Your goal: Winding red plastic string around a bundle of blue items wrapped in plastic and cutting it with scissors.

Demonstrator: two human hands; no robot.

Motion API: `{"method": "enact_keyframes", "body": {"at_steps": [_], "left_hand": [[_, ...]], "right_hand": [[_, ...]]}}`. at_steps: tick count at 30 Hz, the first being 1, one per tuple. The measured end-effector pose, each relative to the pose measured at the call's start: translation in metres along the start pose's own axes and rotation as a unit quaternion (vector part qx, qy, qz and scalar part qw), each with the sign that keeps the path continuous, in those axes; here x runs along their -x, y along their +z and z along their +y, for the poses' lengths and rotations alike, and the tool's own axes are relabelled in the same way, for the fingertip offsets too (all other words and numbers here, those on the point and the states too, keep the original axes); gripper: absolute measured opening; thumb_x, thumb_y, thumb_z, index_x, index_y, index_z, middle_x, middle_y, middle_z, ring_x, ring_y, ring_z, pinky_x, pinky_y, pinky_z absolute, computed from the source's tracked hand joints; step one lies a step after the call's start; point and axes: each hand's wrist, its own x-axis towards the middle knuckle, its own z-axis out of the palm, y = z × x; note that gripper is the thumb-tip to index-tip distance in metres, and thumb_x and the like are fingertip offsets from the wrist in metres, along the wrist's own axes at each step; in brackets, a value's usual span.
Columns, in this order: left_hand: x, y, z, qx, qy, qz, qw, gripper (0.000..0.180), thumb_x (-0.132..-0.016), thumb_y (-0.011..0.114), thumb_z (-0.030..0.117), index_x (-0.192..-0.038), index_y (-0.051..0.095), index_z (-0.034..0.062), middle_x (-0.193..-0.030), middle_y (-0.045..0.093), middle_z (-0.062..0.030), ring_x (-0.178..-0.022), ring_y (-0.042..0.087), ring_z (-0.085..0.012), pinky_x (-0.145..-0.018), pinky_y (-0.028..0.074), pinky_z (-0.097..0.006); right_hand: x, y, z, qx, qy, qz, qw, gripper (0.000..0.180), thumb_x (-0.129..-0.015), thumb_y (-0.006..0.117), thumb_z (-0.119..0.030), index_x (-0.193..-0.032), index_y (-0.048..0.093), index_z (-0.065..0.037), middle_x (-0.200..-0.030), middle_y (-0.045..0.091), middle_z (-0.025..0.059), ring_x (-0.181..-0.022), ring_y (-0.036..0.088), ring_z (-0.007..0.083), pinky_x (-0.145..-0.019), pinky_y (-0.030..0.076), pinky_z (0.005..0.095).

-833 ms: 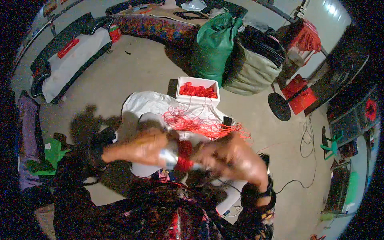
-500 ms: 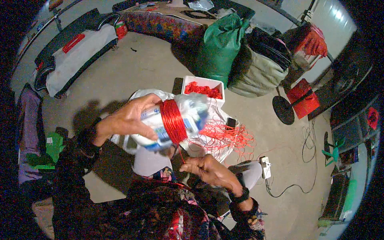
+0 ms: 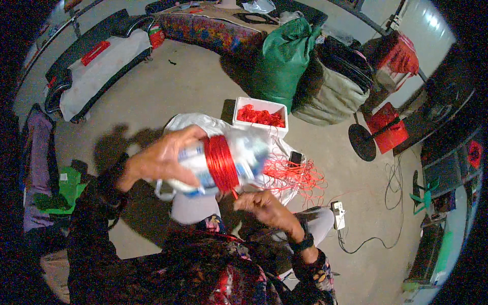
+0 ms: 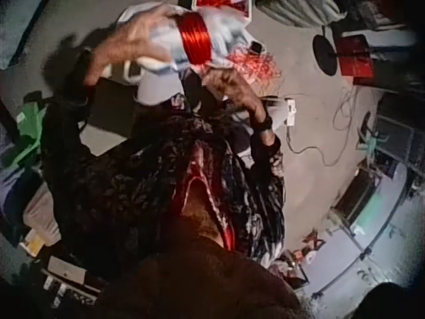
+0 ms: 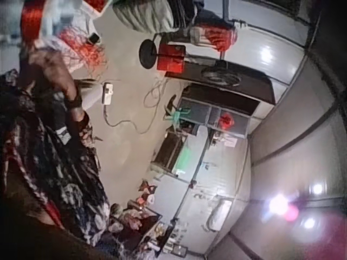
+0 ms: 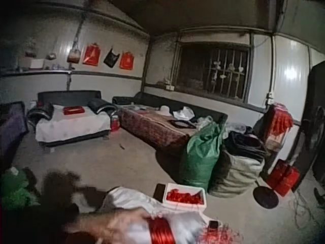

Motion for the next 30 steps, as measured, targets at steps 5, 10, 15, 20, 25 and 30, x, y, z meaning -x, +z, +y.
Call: {"method": "enact_keyframes", "body": {"at_steps": [5,10,15,20,25,30], "left_hand": [[0.014,0.014,-0.034,-0.303,-0.078,-0.036,0.949,0.07,-0.061,0.077,0.02,-0.12,0.045,0.0,-0.094,0.061,-0.0198,-0.088,0.062,-0.0338,-0.077,0.049,-0.042],[0.025,0.049,0.037,-0.14,0.021,-0.162,0.976,0.068,-0.065,0.073,0.017,-0.122,0.039,-0.0008,-0.096,0.059,-0.0226,-0.091,0.062,-0.037,-0.08,0.049,-0.043],[0.015,0.004,0.027,-0.041,-0.005,-0.018,0.999,0.077,-0.063,0.084,0.024,-0.124,0.042,0.0022,-0.114,0.058,-0.0143,-0.107,0.057,-0.0192,-0.094,0.045,-0.036],[0.018,0.007,-0.038,-0.238,0.004,-0.009,0.971,0.068,-0.057,0.075,0.018,-0.115,0.047,-0.0016,-0.093,0.064,-0.0213,-0.088,0.065,-0.0317,-0.076,0.051,-0.039],[0.029,0.051,0.032,-0.126,-0.034,-0.165,0.978,0.065,-0.067,0.074,0.021,-0.12,0.043,-0.0007,-0.093,0.062,-0.0204,-0.085,0.064,-0.0343,-0.077,0.05,-0.041],[0.026,0.018,0.048,0.068,0.008,-0.033,0.997,0.073,-0.064,0.081,0.01,-0.124,0.042,0.0026,-0.118,0.054,-0.0115,-0.113,0.052,-0.0202,-0.096,0.043,-0.035]], "right_hand": [[-0.007,0.016,-0.13,0.214,-0.106,0.007,0.971,0.023,-0.091,0.061,-0.021,-0.09,0.067,0.001,-0.086,0.069,0.0091,-0.078,0.066,0.0167,-0.069,0.051,0.0313],[-0.036,-0.024,-0.124,0.157,-0.012,0.096,0.983,0.015,-0.087,0.063,-0.014,-0.094,0.067,0.0,-0.088,0.07,0.006,-0.082,0.064,0.014,-0.076,0.05,0.0287],[-0.016,0.025,-0.056,0.009,0.106,0.092,0.99,0.019,-0.091,0.061,-0.019,-0.102,0.066,-0.004,-0.096,0.068,0.0013,-0.091,0.061,0.0139,-0.084,0.048,0.0307],[-0.014,0.022,-0.125,0.201,-0.132,0.004,0.971,0.021,-0.089,0.065,-0.02,-0.093,0.067,0.001,-0.082,0.069,0.0078,-0.075,0.066,0.0167,-0.069,0.051,0.0308],[-0.026,-0.011,-0.13,0.156,-0.042,0.105,0.981,0.018,-0.087,0.065,-0.019,-0.09,0.069,-0.002,-0.079,0.069,0.0051,-0.073,0.064,0.0142,-0.068,0.051,0.0283],[-0.002,0.025,-0.062,0.179,0.052,0.161,0.969,0.018,-0.088,0.066,-0.018,-0.096,0.07,-0.003,-0.078,0.067,0.0077,-0.072,0.061,0.0111,-0.062,0.049,0.03]]}}
